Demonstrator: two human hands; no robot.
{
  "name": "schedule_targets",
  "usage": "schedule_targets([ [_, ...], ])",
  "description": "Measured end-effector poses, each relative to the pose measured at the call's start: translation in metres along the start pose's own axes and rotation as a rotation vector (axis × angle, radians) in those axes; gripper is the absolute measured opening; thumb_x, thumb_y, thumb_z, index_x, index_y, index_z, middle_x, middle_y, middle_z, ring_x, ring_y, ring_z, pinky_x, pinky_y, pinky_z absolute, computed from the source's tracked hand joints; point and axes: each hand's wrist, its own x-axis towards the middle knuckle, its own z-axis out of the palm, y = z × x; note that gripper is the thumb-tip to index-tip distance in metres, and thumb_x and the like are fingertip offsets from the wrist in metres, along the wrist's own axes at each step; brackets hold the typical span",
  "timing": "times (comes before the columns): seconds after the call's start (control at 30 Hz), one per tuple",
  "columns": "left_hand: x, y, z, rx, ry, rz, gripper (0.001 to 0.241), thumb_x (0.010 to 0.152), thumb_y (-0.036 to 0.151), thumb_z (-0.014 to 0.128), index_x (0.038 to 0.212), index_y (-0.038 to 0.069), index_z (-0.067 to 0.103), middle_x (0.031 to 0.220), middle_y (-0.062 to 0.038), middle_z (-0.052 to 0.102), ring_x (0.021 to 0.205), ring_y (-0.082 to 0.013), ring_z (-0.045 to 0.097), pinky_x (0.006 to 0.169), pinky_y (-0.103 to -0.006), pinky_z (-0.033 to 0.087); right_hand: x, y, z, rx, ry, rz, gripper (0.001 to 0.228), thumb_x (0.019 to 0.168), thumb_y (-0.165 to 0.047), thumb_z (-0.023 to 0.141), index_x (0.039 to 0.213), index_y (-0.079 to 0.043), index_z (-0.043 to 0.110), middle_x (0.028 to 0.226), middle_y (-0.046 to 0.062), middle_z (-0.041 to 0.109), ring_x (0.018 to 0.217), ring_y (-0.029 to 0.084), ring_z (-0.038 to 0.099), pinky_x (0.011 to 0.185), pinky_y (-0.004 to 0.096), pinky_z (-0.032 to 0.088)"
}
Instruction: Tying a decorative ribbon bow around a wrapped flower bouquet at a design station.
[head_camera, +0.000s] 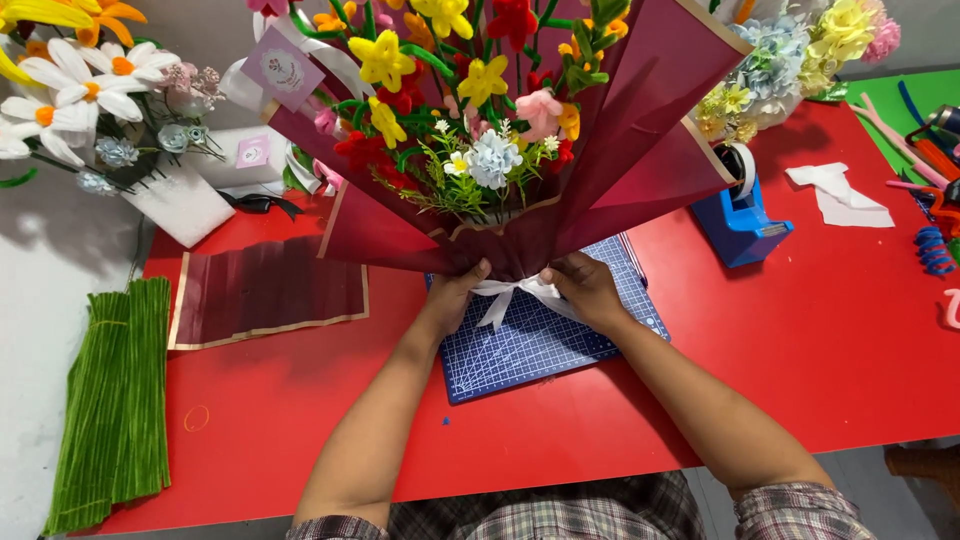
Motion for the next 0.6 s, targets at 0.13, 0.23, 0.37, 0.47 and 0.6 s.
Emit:
schedule_targets([
  [0.13, -0.001, 0.0, -0.001, 0.025, 0.004, 0.005, 0.084, 0.087, 0.023, 0.086, 0.157, 0.015, 0.039, 0.149, -0.011, 0.053, 0.138, -0.0323, 0.047, 0.116, -0.0514, 0.039, -0.002, 0.008, -0.004, -0.047, 0.012, -0.02, 0.024, 0.095, -0.015, 0.076, 0.111, 0.003, 0.072, 0.097, 0.016, 0.075, 0.094, 0.023, 0.071, 0.083, 0.039, 0.058],
  [0.23, 0.001, -0.006, -0.002, 0.016, 0.014, 0.013, 0.084, 0.088, 0.022, 0.085, 0.157, 0.014, 0.038, 0.148, -0.011, 0.053, 0.138, -0.0306, 0.047, 0.115, -0.0511, 0.04, -0.001, 0.015, -0.006, -0.077, 0.039, -0.048, 0.024, 0.095, -0.016, 0.076, 0.11, 0.002, 0.072, 0.093, 0.015, 0.075, 0.091, 0.021, 0.07, 0.08, 0.038, 0.058],
  [0.37, -0.001, -0.002, 0.003, 0.0, 0.016, -0.015, 0.088, 0.086, 0.024, 0.086, 0.158, 0.012, 0.036, 0.15, -0.012, 0.052, 0.14, -0.0331, 0.045, 0.117, -0.0516, 0.037, 0.001, 0.024, -0.011, -0.144, 0.061, -0.103, 0.022, 0.096, -0.017, 0.076, 0.107, 0.001, 0.072, 0.09, 0.015, 0.075, 0.087, 0.02, 0.069, 0.076, 0.038, 0.058],
  [0.47, -0.008, 0.007, 0.01, 0.003, 0.021, -0.035, 0.09, 0.085, 0.025, 0.087, 0.158, 0.01, 0.035, 0.151, -0.014, 0.051, 0.142, -0.0341, 0.043, 0.118, -0.0516, 0.035, 0.005, 0.045, -0.019, -0.159, 0.062, -0.106, 0.021, 0.096, -0.018, 0.076, 0.103, 0.001, 0.072, 0.084, 0.014, 0.073, 0.082, 0.018, 0.067, 0.072, 0.037, 0.057],
  [0.6, 0.001, -0.005, 0.002, -0.003, 0.023, -0.017, 0.089, 0.085, 0.023, 0.087, 0.158, 0.011, 0.037, 0.15, -0.013, 0.051, 0.141, -0.0328, 0.043, 0.117, -0.0516, 0.036, 0.008, 0.059, -0.022, -0.183, 0.072, -0.099, 0.022, 0.095, -0.02, 0.078, 0.096, 0.001, 0.071, 0.079, 0.014, 0.072, 0.077, 0.018, 0.067, 0.066, 0.035, 0.055],
])
